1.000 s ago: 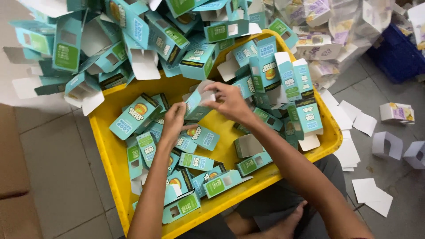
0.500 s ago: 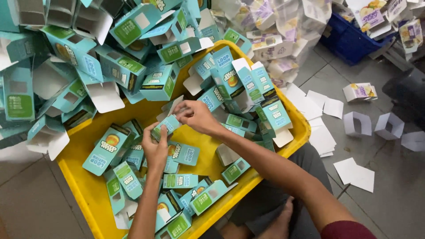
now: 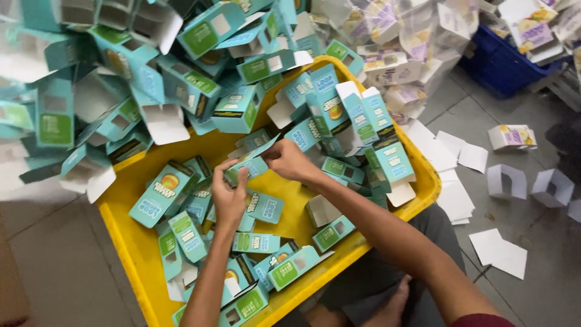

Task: The person takes flat white paper inserts and folds them before placing them inside small green cardboard product boxes.

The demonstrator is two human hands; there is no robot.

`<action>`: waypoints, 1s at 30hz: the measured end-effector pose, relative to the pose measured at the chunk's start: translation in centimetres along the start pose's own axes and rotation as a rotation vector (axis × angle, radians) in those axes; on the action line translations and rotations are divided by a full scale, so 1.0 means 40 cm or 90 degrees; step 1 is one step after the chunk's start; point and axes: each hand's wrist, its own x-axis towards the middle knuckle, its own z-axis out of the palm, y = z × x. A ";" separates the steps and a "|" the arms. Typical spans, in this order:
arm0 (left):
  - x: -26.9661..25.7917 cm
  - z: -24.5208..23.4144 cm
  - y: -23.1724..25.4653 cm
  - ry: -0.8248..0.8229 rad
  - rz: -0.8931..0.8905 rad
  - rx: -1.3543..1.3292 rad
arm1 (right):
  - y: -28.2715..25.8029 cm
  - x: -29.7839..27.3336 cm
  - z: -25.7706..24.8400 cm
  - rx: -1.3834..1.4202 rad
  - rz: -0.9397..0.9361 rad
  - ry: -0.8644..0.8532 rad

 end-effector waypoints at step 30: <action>0.005 -0.052 0.047 -0.019 0.118 0.007 | -0.171 -0.085 0.004 0.140 0.043 -0.082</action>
